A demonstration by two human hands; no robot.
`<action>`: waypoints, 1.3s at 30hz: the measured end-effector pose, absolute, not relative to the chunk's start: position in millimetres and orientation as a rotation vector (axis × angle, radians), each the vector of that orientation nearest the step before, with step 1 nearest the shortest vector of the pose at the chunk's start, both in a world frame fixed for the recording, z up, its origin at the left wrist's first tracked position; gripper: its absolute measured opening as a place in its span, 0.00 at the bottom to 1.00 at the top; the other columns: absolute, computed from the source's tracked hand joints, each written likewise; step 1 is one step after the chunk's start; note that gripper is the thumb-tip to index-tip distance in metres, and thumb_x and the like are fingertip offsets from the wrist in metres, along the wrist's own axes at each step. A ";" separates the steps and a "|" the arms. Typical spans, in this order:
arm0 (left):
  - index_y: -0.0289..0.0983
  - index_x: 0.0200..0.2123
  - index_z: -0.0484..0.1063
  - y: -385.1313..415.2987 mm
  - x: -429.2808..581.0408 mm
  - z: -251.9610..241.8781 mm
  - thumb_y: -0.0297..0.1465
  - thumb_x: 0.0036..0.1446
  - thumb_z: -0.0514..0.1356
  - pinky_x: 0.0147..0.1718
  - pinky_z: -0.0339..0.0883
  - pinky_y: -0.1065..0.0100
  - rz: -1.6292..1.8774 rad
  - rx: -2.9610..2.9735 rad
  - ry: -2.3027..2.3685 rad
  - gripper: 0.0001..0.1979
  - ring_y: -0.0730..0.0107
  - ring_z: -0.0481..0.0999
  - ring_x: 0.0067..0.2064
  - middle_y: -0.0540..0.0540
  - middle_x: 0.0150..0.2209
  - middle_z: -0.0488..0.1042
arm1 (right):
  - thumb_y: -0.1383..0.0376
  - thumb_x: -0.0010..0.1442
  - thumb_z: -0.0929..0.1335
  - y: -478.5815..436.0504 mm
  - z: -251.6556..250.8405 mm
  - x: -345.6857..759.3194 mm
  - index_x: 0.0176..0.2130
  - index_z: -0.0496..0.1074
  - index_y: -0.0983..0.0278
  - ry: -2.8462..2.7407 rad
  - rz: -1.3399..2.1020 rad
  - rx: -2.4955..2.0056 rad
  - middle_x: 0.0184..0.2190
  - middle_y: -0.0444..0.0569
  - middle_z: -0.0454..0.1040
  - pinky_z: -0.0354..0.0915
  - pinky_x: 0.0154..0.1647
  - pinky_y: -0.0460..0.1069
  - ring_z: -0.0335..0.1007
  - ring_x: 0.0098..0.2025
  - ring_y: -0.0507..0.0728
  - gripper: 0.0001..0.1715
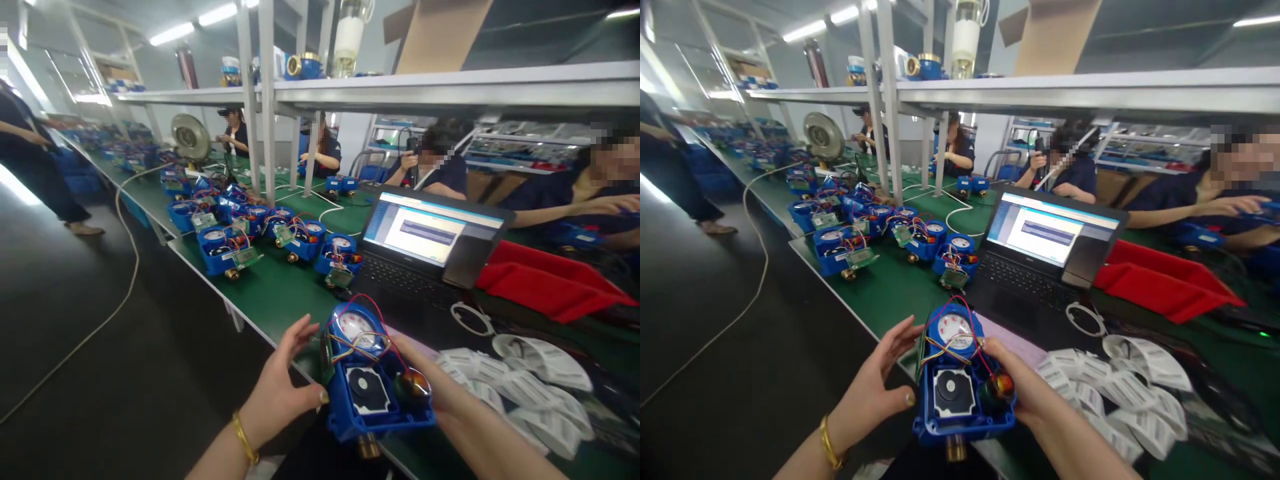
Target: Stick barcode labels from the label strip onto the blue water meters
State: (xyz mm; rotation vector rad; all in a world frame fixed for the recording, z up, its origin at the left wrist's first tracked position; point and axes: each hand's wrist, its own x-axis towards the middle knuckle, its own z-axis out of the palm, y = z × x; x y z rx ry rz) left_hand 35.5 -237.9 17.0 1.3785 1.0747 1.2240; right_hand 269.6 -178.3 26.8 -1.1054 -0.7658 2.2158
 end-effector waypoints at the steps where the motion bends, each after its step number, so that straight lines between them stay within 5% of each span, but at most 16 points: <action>1: 0.38 0.61 0.51 -237.7 36.3 11.0 0.50 0.41 0.68 0.61 0.49 0.53 1.257 1.325 1.046 0.49 0.51 0.58 0.61 0.36 0.59 0.60 | 0.53 0.49 0.72 -176.5 25.7 264.8 0.36 0.75 0.69 -0.730 2.248 -1.103 0.32 0.55 0.75 0.68 0.49 0.54 0.72 0.43 0.65 0.22; 9: 0.37 0.58 0.51 -231.0 36.5 -9.8 0.34 0.47 0.67 0.58 0.55 0.53 1.417 1.180 1.094 0.39 0.56 0.65 0.56 0.37 0.53 0.66 | 0.56 0.49 0.71 -154.9 32.2 243.2 0.32 0.74 0.69 -0.801 2.216 -1.256 0.28 0.52 0.75 0.71 0.41 0.50 0.74 0.34 0.61 0.17; 16: 0.37 0.59 0.49 -224.9 34.2 -12.2 0.29 0.48 0.64 0.57 0.57 0.51 1.493 1.233 1.192 0.37 0.57 0.67 0.53 0.39 0.50 0.67 | 0.59 0.49 0.69 -136.3 43.5 233.2 0.31 0.73 0.69 -0.981 2.179 -1.274 0.29 0.52 0.75 0.71 0.34 0.47 0.74 0.32 0.58 0.14; 23: 0.37 0.58 0.49 -216.6 22.2 -6.4 0.28 0.47 0.61 0.54 0.59 0.51 1.525 1.293 1.124 0.37 0.58 0.67 0.51 0.40 0.48 0.65 | 0.48 0.44 0.76 -130.0 36.5 246.8 0.34 0.73 0.69 -1.223 2.122 -1.169 0.34 0.54 0.75 0.71 0.39 0.49 0.73 0.35 0.60 0.28; 27: 0.38 0.59 0.47 -217.5 16.1 13.2 0.26 0.45 0.61 0.53 0.60 0.54 1.607 1.338 1.230 0.38 0.63 0.68 0.48 0.43 0.44 0.65 | 0.44 0.50 0.71 -139.6 41.8 256.5 0.35 0.72 0.68 -1.451 1.468 -1.267 0.35 0.55 0.74 0.71 0.34 0.51 0.73 0.35 0.61 0.30; 32: 0.38 0.60 0.47 -218.4 21.8 51.6 0.30 0.45 0.65 0.51 0.63 0.58 1.713 1.525 1.329 0.42 0.65 0.68 0.46 0.45 0.43 0.65 | 0.61 0.62 0.67 -174.5 69.8 240.9 0.47 0.71 0.63 -1.908 0.431 -0.919 0.42 0.50 0.72 0.69 0.38 0.48 0.70 0.39 0.57 0.14; 36: 0.39 0.59 0.51 -214.4 39.8 77.8 0.36 0.43 0.70 0.49 0.65 0.60 1.825 1.612 1.354 0.43 0.65 0.69 0.45 0.45 0.43 0.66 | 0.68 0.63 0.66 -188.5 79.2 218.7 0.44 0.71 0.64 -2.056 0.201 -0.666 0.39 0.49 0.73 0.66 0.41 0.48 0.69 0.40 0.56 0.08; 39: 0.41 0.58 0.54 -209.3 55.7 89.7 0.40 0.40 0.71 0.50 0.65 0.60 1.877 1.633 1.349 0.44 0.64 0.69 0.46 0.46 0.44 0.66 | 0.67 0.63 0.65 -185.7 74.6 214.8 0.36 0.72 0.65 -1.940 0.320 -0.733 0.31 0.46 0.73 0.65 0.32 0.45 0.70 0.32 0.54 0.06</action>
